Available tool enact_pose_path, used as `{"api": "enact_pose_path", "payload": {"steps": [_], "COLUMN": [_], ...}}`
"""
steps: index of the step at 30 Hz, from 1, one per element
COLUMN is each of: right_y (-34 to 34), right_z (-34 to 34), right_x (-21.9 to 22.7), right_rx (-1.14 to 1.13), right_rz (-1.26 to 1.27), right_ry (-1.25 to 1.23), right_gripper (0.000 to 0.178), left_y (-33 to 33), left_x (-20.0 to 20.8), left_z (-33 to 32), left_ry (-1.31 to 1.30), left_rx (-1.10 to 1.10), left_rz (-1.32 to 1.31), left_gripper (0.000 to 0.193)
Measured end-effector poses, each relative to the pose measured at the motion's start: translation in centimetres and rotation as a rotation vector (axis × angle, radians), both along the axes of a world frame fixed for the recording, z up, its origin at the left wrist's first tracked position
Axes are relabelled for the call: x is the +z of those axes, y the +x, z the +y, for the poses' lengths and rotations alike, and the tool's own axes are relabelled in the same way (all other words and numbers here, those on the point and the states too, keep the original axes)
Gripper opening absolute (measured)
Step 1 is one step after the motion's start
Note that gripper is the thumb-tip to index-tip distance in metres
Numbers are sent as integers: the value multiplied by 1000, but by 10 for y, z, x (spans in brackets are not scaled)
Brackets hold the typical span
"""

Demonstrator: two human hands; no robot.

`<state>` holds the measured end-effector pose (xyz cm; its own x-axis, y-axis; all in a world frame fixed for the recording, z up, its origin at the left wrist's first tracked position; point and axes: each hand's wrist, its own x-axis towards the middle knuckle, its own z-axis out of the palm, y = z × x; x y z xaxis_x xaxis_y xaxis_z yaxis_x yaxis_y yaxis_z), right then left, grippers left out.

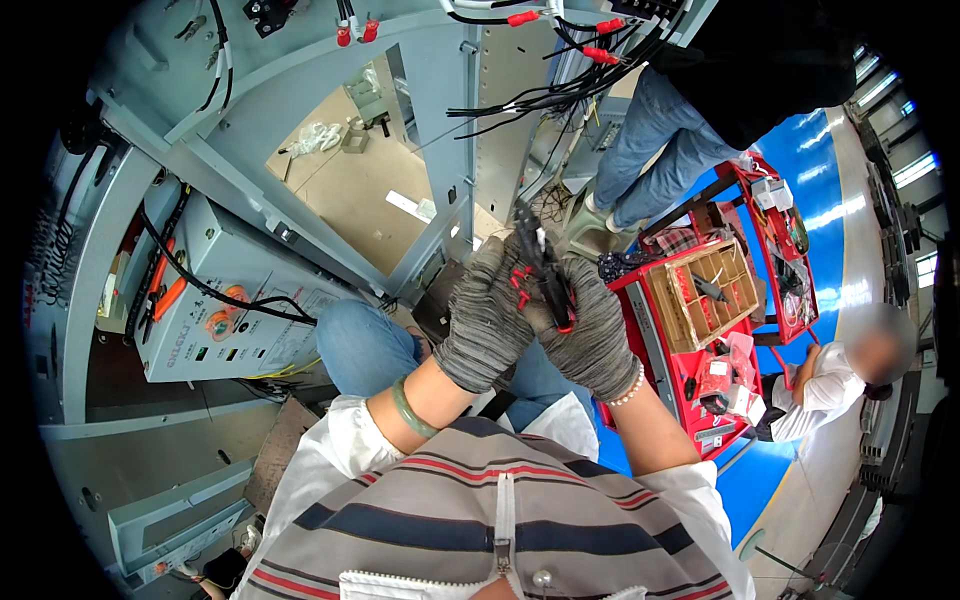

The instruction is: The person strips insulation from multiple black wires and inserts them into terminal blocks inside an open electrical panel. The person uses wire strippers and handles the wires one at a time while seated on a step stool. Other people are visible in the background.

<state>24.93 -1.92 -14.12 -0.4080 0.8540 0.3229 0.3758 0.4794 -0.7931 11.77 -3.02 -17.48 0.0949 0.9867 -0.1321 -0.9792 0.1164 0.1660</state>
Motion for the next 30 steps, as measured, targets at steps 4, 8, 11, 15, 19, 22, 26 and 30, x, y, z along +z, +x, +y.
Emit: {"api": "enact_pose_path", "payload": {"steps": [4, 8, 11, 15, 19, 22, 26, 30], "right_y": [-3, 0, 8, 18, 18, 19, 23, 23], "right_z": [0, 3, 9, 15, 15, 14, 9, 7], "right_x": [3, 7, 11, 18, 24, 28, 34, 43], "right_rx": [-34, -44, -96, -84, -112, -106, -63, -11], "right_rz": [-73, -44, -120, -179, -226, -137, -111, -91], "right_ry": [79, 20, 33, 22, 168, 187, 208, 298], "right_gripper": [31, 31, 31, 35, 35, 35, 36, 35], "left_y": [1, 2, -5, -11, -8, -7, -9, -6], "left_x": [-7, -12, -13, -2, 17, 27, 25, 21], "left_z": [0, 4, 4, -3, -8, -9, -9, -12], "left_ry": [100, 15, 53, -117, 94, 85, -29, -27], "left_rx": [-12, -17, -189, -294, -87, -136, -246, -306], "left_rz": [-95, 44, 175, 691, 1014, 984, 772, 584], "left_gripper": [33, 36, 42, 39, 29, 28, 28, 35]}}
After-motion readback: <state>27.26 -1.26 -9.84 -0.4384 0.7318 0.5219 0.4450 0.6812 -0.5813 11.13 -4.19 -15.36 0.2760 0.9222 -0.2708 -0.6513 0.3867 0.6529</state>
